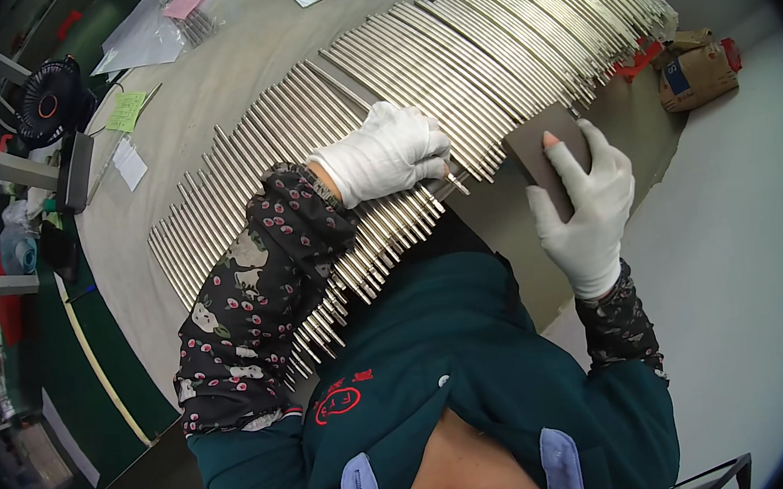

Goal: Sanding the ends of a row of thin metal rods using a sanding block.

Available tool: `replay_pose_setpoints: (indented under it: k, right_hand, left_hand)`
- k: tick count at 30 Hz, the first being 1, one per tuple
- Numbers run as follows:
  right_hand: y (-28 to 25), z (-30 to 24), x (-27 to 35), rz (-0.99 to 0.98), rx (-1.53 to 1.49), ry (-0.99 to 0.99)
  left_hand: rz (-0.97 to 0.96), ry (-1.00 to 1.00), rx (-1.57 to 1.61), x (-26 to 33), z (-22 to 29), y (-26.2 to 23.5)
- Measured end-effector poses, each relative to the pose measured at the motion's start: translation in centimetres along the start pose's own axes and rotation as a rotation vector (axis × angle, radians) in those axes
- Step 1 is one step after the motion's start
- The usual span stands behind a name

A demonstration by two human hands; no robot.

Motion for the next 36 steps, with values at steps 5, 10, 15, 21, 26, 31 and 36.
replay_pose_setpoints:
  k: [5,10,15,21,26,31,36]
  right_hand:
    - [0.8,-3.5,0.7,-0.170,-0.212,-0.125]
    - [0.8,0.5,0.7,-0.049,-0.066,0.037]
    - [1.1,0.2,1.4,-0.016,-0.180,0.038]
    - [1.3,0.8,2.1,-0.031,-0.206,0.060]
    - [1.1,0.5,2.1,-0.038,-0.212,0.038]
    - [0.7,0.3,1.9,-0.047,-0.241,0.012]
    - [-0.7,-4.5,2.0,-0.183,-0.432,-0.175]
  left_hand:
    - [0.012,-0.035,-0.015,-0.1,-0.5,0.4]
    - [0.029,0.036,0.009,0.2,0.1,0.0]
    - [0.211,0.181,-0.269,0.6,2.6,-0.5]
    - [0.023,-0.028,-0.273,2.3,2.2,-1.1]
    - [-0.135,-0.076,-0.285,1.5,2.3,-0.3]
    - [-0.101,-0.032,-0.073,1.1,1.7,0.4]
    - [0.075,0.143,0.045,1.0,1.1,0.0]
Point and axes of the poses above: each hand's wrist, its own x-axis away from the middle knuckle, its own y-axis out of the palm, z = x × y, the point moved 6 cm from there along -x, towards the middle knuckle, and after that the axes turned 13 degrees about x, right-handed, at the moved point
